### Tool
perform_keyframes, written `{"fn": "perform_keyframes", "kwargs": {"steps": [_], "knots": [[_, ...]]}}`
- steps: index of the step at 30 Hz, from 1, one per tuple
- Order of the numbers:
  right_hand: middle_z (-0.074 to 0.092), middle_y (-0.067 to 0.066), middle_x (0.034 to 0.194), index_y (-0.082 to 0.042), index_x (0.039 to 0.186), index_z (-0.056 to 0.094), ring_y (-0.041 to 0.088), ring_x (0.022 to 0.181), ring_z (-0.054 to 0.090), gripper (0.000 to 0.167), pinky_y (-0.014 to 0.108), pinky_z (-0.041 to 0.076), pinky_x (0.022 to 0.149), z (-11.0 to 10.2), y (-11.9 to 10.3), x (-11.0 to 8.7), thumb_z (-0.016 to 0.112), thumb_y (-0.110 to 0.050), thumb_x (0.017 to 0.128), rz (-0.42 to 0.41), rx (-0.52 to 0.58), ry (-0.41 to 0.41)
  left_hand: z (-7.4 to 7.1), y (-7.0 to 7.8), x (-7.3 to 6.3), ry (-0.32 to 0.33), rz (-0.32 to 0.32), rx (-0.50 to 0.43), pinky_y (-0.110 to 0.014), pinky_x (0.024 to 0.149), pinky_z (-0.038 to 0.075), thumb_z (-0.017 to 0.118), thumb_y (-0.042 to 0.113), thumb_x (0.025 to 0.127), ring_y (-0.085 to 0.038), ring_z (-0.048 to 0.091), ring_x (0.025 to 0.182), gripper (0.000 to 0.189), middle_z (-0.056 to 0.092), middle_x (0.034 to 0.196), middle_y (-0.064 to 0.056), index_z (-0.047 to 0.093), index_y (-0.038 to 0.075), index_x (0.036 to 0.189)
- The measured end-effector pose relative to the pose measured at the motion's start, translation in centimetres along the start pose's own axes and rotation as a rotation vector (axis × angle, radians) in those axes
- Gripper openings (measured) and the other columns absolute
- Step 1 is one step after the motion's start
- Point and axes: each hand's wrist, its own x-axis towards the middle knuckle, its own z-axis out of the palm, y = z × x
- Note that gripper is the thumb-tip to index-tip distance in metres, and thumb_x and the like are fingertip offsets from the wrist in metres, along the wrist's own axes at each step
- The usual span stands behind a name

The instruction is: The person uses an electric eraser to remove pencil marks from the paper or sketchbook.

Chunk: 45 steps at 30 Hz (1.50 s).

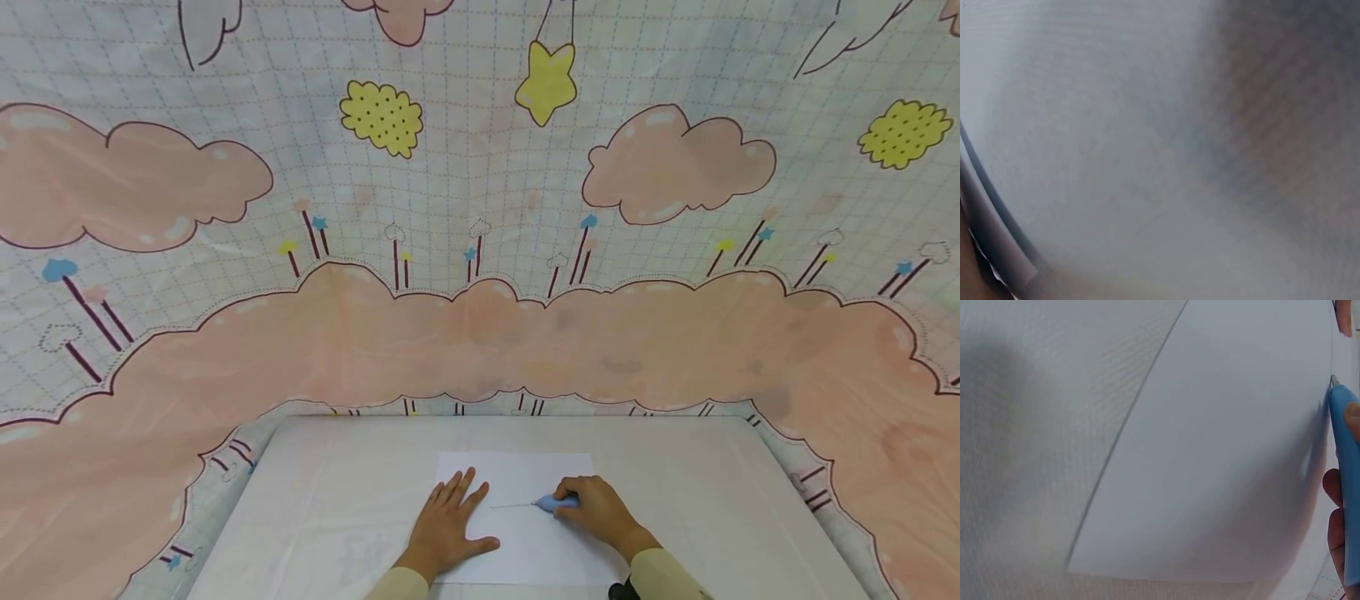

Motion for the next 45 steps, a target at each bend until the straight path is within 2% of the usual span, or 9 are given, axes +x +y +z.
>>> {"fn": "perform_keyframes", "kwargs": {"steps": [17, 26, 38, 45], "knots": [[0.075, -0.002, 0.096, -0.019, 0.089, 0.073, 0.019, 0.095, 0.071, 0.014, 0.033, 0.058, 0.083, -0.31, 0.53, -0.32, 0.082, -0.018, 0.078, -0.001, 0.011, 0.002, -0.07, 0.01, 0.22, -0.072, -0.036, 0.017, -0.049, 0.121, 0.022, 0.036, 0.088, 0.078, -0.026, 0.021, 0.151, 0.095, 0.019, 0.165, -0.002, 0.036, 0.029, 0.153], [0.075, -0.004, 0.095, -0.019, 0.088, 0.073, 0.018, 0.093, 0.071, 0.014, 0.032, 0.058, 0.081, -0.32, 0.69, -0.34, 0.082, -0.019, 0.078, -0.019, 0.024, 0.005, -0.16, -0.08, 0.3, -0.073, -0.036, 0.024, -0.049, 0.121, 0.022, 0.037, 0.087, 0.079, -0.026, 0.022, 0.15, 0.094, 0.02, 0.165, -0.002, 0.036, 0.029, 0.153], [0.075, -0.002, 0.099, -0.017, 0.09, 0.074, 0.02, 0.097, 0.07, 0.013, 0.036, 0.057, 0.085, -0.02, -0.01, 0.09, 0.082, -0.019, 0.079, 0.0, 0.039, -0.015, -0.37, -0.04, 0.4, -0.074, -0.029, 0.038, -0.049, 0.12, 0.024, 0.038, 0.086, 0.079, -0.027, 0.022, 0.15, 0.094, 0.021, 0.164, -0.003, 0.037, 0.028, 0.153], [0.075, -0.002, 0.099, -0.018, 0.09, 0.074, 0.021, 0.097, 0.07, 0.014, 0.037, 0.058, 0.085, 0.22, -0.09, 0.21, 0.082, -0.02, 0.079, -0.009, 0.03, -0.009, -0.39, -0.07, 0.25, -0.047, -0.02, 0.017, -0.051, 0.119, 0.025, 0.041, 0.085, 0.08, -0.028, 0.025, 0.149, 0.093, 0.024, 0.163, -0.005, 0.039, 0.027, 0.152]]}}
